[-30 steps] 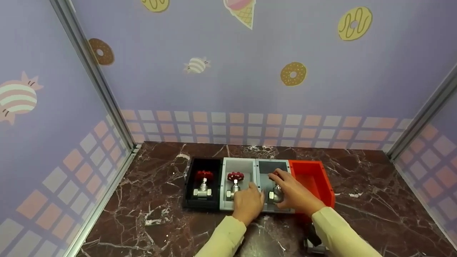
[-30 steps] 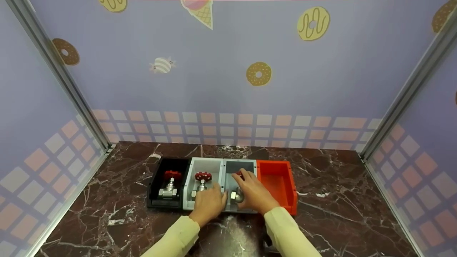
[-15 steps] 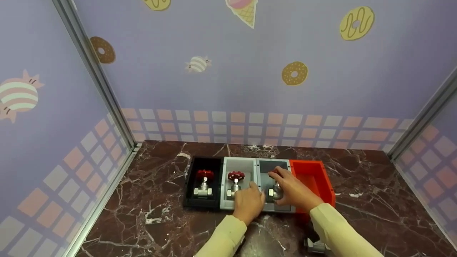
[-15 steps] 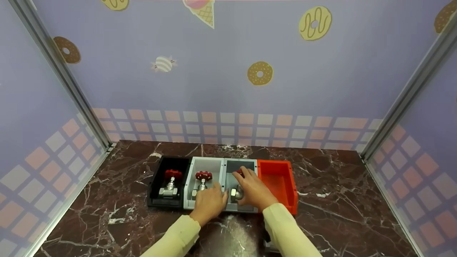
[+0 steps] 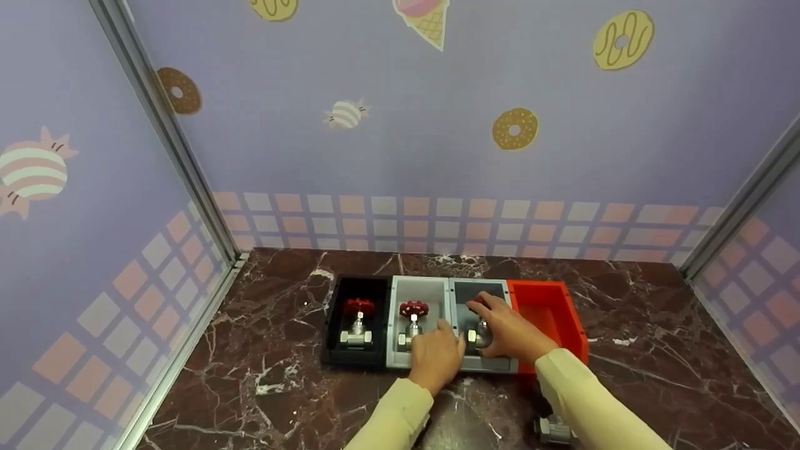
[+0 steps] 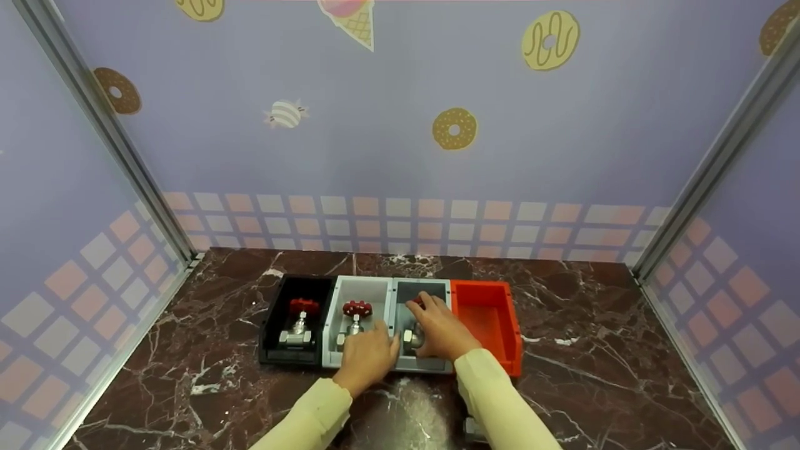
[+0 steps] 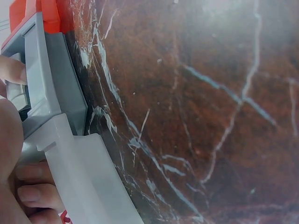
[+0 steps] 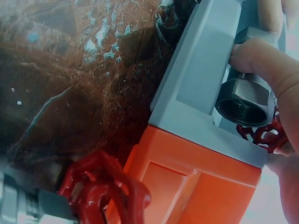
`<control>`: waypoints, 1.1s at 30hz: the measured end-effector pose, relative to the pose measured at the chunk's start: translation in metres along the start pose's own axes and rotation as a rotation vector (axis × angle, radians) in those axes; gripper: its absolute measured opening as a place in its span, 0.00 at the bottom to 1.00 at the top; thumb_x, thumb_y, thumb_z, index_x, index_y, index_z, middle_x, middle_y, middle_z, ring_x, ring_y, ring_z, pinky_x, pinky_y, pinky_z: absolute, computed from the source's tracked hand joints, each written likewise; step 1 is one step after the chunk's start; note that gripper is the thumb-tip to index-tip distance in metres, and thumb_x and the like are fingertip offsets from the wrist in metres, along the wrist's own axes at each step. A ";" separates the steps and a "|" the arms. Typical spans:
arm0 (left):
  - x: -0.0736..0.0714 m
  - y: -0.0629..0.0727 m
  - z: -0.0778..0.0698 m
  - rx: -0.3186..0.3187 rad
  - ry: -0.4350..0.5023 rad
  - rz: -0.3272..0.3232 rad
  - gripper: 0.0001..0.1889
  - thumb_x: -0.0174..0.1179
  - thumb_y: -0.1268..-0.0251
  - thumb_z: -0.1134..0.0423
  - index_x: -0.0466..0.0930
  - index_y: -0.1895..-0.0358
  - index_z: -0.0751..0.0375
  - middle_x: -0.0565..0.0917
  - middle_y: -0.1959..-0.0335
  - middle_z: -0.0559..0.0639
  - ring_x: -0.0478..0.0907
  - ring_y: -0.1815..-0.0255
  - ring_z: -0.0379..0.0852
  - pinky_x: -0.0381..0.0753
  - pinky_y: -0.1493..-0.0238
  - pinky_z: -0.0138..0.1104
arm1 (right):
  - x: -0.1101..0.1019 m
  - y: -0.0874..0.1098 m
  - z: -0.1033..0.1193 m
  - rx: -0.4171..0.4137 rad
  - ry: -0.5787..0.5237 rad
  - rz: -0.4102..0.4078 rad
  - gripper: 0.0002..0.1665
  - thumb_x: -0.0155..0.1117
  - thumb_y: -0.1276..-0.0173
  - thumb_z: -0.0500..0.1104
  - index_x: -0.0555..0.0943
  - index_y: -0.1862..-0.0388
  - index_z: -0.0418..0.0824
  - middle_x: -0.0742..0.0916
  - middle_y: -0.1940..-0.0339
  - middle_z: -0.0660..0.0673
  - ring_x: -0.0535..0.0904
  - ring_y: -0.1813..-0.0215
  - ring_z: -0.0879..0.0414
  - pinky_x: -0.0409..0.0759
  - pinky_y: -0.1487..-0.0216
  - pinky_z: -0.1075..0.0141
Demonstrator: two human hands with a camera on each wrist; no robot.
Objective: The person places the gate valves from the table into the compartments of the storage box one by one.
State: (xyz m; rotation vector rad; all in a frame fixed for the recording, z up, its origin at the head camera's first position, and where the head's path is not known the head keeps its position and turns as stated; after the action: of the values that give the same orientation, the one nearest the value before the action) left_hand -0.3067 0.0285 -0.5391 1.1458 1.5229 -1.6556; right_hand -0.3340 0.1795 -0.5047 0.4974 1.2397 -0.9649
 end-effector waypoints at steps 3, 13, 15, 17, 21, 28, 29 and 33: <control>-0.002 0.001 0.001 0.009 -0.028 -0.023 0.19 0.55 0.35 0.42 0.70 0.73 0.54 0.76 0.90 0.45 0.74 0.90 0.44 0.64 0.89 0.38 | 0.003 -0.003 0.000 0.030 -0.020 0.032 0.52 0.80 0.60 0.40 0.69 0.32 0.37 0.69 0.30 0.28 0.68 0.31 0.32 0.70 0.36 0.42; -0.001 0.001 0.000 0.005 -0.028 -0.011 0.19 0.53 0.34 0.42 0.72 0.71 0.55 0.77 0.89 0.45 0.74 0.90 0.44 0.62 0.88 0.38 | 0.008 -0.010 -0.004 0.068 -0.039 0.088 0.52 0.78 0.60 0.40 0.68 0.31 0.36 0.68 0.30 0.27 0.68 0.31 0.33 0.70 0.36 0.44; -0.001 0.001 0.000 0.005 -0.026 -0.013 0.20 0.53 0.34 0.42 0.73 0.70 0.56 0.78 0.89 0.45 0.75 0.89 0.44 0.63 0.88 0.38 | 0.009 -0.012 -0.004 0.074 -0.039 0.103 0.53 0.78 0.60 0.39 0.68 0.31 0.36 0.68 0.30 0.27 0.68 0.31 0.33 0.71 0.36 0.44; -0.001 0.002 0.001 0.003 -0.026 -0.016 0.20 0.53 0.34 0.42 0.73 0.69 0.57 0.78 0.88 0.45 0.75 0.89 0.44 0.63 0.88 0.38 | 0.010 -0.014 -0.004 0.086 -0.043 0.119 0.53 0.78 0.60 0.39 0.68 0.31 0.36 0.68 0.29 0.27 0.67 0.31 0.34 0.70 0.36 0.44; 0.000 0.002 0.001 -0.004 -0.020 -0.015 0.20 0.53 0.34 0.42 0.74 0.67 0.57 0.78 0.88 0.45 0.75 0.89 0.44 0.63 0.87 0.39 | 0.013 -0.017 -0.003 0.112 -0.049 0.141 0.54 0.78 0.60 0.38 0.67 0.30 0.36 0.68 0.29 0.28 0.67 0.30 0.34 0.70 0.36 0.44; 0.001 0.002 0.000 -0.013 -0.018 -0.018 0.19 0.54 0.35 0.42 0.71 0.71 0.54 0.80 0.87 0.45 0.76 0.88 0.44 0.62 0.88 0.39 | 0.018 -0.018 -0.004 0.087 -0.016 0.117 0.51 0.79 0.62 0.37 0.71 0.34 0.37 0.70 0.31 0.28 0.70 0.33 0.32 0.72 0.38 0.42; 0.001 0.002 0.000 -0.013 -0.018 -0.020 0.19 0.54 0.35 0.42 0.71 0.72 0.54 0.80 0.87 0.45 0.76 0.88 0.44 0.61 0.88 0.39 | 0.018 -0.018 -0.004 0.079 -0.009 0.112 0.51 0.79 0.62 0.37 0.71 0.34 0.37 0.71 0.32 0.28 0.70 0.34 0.32 0.71 0.38 0.42; 0.000 0.002 0.000 0.001 -0.052 -0.054 0.19 0.55 0.36 0.42 0.70 0.73 0.54 0.78 0.89 0.45 0.74 0.90 0.43 0.62 0.89 0.38 | 0.019 -0.018 -0.004 0.059 0.009 0.100 0.51 0.80 0.61 0.38 0.71 0.33 0.37 0.71 0.32 0.27 0.70 0.34 0.30 0.70 0.38 0.39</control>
State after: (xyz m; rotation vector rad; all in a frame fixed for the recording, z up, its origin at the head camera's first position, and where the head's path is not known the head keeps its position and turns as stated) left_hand -0.3045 0.0283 -0.5401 1.0630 1.5324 -1.7089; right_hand -0.3509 0.1664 -0.5203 0.6048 1.1860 -0.9176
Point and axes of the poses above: each hand's wrist, its own y-axis away from the middle knuckle, its own x-axis out of the palm, z = x × y, the point moved 3 cm from there along -y, towards the middle knuckle
